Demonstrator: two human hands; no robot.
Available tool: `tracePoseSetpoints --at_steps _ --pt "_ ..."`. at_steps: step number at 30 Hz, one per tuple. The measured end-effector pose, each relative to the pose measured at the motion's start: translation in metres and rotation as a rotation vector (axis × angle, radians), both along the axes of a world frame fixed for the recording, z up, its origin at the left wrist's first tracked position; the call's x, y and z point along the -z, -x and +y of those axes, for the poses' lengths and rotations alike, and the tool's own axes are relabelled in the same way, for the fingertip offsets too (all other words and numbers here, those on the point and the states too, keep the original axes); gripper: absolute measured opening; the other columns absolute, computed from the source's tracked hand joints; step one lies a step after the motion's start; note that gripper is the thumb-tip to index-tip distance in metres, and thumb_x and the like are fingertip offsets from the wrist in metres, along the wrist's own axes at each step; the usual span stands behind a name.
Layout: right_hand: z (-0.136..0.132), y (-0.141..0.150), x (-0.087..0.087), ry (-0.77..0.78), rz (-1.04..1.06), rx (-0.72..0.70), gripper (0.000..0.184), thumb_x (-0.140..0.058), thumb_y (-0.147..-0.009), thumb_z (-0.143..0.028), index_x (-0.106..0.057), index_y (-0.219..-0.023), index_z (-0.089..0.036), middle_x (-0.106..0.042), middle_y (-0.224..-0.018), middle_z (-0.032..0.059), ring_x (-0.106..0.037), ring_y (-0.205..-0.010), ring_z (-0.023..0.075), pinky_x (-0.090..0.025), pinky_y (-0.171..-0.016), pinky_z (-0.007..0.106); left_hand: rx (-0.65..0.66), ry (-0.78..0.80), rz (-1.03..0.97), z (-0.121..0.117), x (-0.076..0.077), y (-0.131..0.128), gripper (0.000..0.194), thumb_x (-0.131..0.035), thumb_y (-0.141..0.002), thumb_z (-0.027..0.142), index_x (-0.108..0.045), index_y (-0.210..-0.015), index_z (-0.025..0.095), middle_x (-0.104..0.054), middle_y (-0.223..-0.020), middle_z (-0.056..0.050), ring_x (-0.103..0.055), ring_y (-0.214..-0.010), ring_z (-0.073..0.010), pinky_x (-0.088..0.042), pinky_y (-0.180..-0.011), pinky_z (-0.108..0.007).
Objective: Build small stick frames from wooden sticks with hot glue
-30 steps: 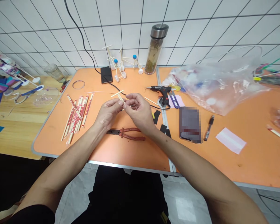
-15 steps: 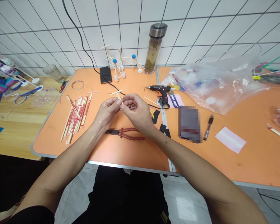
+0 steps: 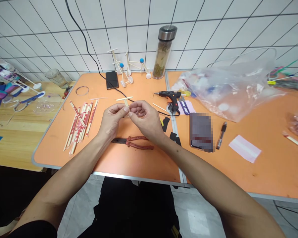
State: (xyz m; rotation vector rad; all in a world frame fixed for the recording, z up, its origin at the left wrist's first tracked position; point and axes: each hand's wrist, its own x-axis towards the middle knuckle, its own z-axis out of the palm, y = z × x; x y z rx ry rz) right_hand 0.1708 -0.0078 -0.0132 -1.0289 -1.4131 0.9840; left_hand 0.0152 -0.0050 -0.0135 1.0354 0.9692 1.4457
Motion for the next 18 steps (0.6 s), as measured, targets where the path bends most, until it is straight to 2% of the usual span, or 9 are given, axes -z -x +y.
tracePoseSetpoints --at_steps 6,18 --pt "-0.0005 0.0008 0.0009 0.070 0.080 -0.058 0.028 -0.090 -0.082 -0.034 -0.073 -0.104 -0.025 -0.075 -0.089 0.0000 -0.072 -0.083 0.0164 -0.062 -0.080 0.033 0.001 0.039 -0.025 -0.0016 0.0004 -0.0014 0.036 -0.104 -0.067 0.050 -0.084 -0.077 0.022 -0.078 -0.078 -0.002 -0.064 -0.075 -0.0144 -0.053 -0.083 -0.030" --pt "0.0023 0.0002 0.0054 0.117 0.097 -0.096 0.035 -0.092 -0.081 -0.034 -0.071 -0.107 -0.026 -0.075 -0.084 -0.0020 -0.071 -0.078 0.0159 -0.060 -0.076 0.033 0.026 0.096 -0.055 -0.0009 0.0040 -0.0030 0.038 -0.105 -0.066 0.050 -0.084 -0.076 0.021 -0.076 -0.075 0.000 -0.064 -0.073 -0.0131 -0.052 -0.081 -0.029"
